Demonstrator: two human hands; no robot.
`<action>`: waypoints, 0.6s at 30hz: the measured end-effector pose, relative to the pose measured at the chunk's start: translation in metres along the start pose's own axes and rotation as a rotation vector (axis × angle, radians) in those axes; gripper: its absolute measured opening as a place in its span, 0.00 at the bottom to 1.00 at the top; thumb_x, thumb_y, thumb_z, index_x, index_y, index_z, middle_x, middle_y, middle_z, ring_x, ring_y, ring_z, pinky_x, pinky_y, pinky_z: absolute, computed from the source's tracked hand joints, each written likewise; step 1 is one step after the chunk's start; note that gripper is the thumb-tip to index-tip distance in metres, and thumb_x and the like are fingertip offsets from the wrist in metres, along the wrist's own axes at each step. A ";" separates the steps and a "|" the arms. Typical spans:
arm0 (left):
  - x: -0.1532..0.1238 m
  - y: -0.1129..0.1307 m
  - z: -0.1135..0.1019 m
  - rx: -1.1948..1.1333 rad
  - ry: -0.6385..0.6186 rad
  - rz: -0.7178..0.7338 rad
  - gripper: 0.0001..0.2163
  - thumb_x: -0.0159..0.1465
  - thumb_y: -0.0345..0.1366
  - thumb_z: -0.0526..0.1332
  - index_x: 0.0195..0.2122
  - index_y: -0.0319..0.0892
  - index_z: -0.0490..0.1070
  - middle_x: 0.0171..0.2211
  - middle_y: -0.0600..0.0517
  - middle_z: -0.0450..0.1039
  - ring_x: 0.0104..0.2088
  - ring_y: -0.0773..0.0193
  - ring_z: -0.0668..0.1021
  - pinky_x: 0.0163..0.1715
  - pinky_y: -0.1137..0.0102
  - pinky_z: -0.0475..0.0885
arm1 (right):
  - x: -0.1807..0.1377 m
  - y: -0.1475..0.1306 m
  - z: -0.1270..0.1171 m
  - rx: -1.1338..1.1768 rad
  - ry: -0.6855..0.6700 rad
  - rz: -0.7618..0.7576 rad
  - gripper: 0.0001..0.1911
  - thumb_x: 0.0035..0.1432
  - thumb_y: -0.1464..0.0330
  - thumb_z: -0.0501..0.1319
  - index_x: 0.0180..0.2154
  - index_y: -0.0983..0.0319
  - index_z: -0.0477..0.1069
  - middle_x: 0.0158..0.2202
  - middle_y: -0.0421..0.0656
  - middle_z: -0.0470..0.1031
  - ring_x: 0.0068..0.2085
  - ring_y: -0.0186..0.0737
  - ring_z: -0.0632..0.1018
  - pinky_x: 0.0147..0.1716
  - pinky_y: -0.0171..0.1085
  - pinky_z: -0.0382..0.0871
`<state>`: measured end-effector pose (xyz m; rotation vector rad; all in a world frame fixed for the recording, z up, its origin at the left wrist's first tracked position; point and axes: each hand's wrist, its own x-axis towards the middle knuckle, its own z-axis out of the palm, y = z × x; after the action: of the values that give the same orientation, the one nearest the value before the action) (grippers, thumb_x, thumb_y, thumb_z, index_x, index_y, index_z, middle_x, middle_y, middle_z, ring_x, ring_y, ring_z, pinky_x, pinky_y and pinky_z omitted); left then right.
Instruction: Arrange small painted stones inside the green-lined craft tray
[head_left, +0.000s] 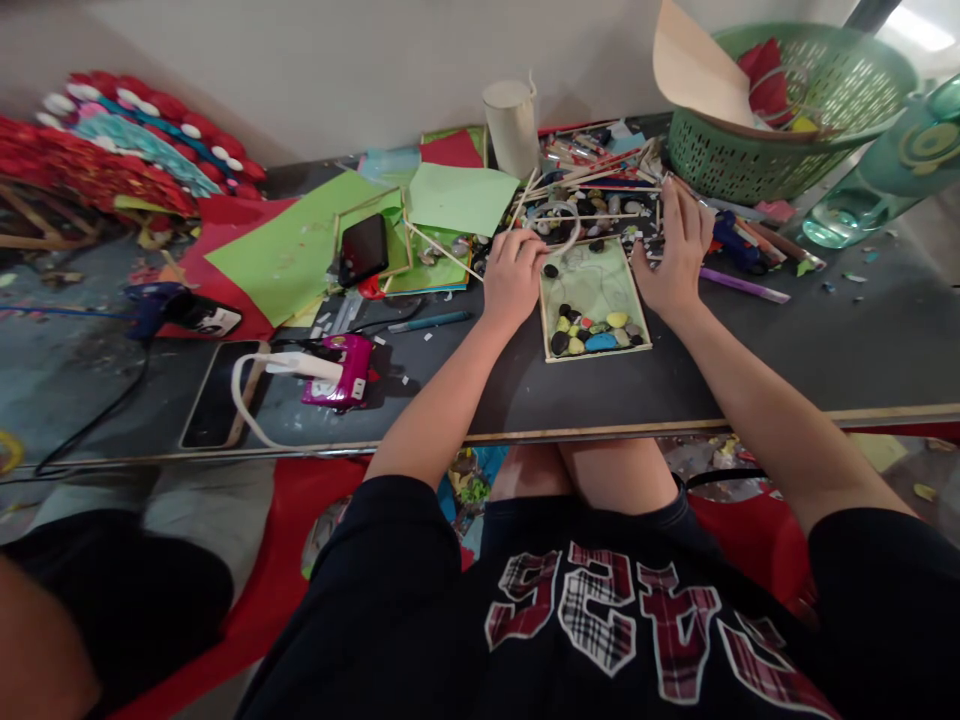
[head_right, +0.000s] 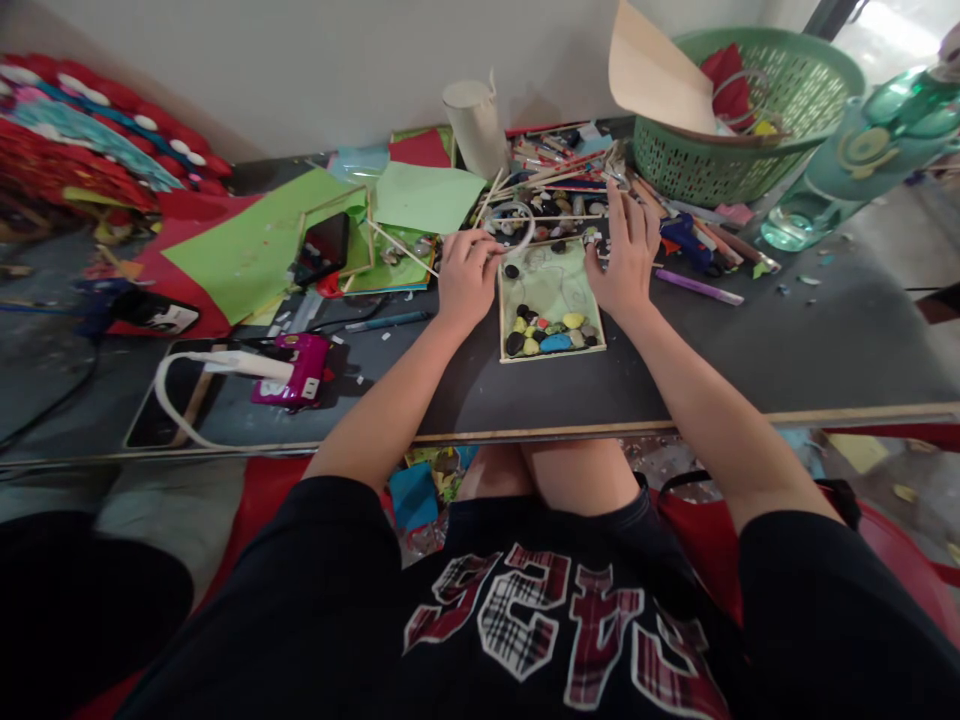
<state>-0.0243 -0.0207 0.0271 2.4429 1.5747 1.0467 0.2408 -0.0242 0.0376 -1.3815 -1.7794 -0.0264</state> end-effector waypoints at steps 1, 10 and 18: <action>0.000 -0.003 -0.001 0.011 0.025 -0.020 0.14 0.76 0.42 0.49 0.47 0.47 0.74 0.56 0.43 0.74 0.63 0.47 0.72 0.67 0.48 0.68 | 0.000 0.001 0.001 -0.005 -0.002 0.003 0.34 0.65 0.52 0.59 0.69 0.52 0.61 0.68 0.55 0.64 0.71 0.68 0.61 0.68 0.72 0.54; 0.019 0.007 -0.017 0.086 -0.067 -0.129 0.15 0.75 0.41 0.51 0.52 0.46 0.75 0.61 0.41 0.72 0.66 0.45 0.70 0.69 0.48 0.65 | -0.003 0.019 0.016 -0.022 -0.015 -0.005 0.34 0.63 0.55 0.60 0.67 0.58 0.61 0.66 0.54 0.67 0.69 0.63 0.64 0.70 0.69 0.54; 0.078 0.001 0.015 0.239 -0.369 -0.101 0.18 0.68 0.35 0.59 0.57 0.39 0.76 0.55 0.38 0.77 0.62 0.41 0.73 0.63 0.50 0.70 | -0.006 0.009 0.011 0.070 0.018 -0.134 0.20 0.65 0.64 0.56 0.57 0.55 0.71 0.57 0.49 0.76 0.62 0.57 0.73 0.66 0.66 0.64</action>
<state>0.0043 0.0474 0.0560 2.4790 1.7496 0.3787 0.2412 -0.0201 0.0224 -1.2069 -1.8381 -0.0481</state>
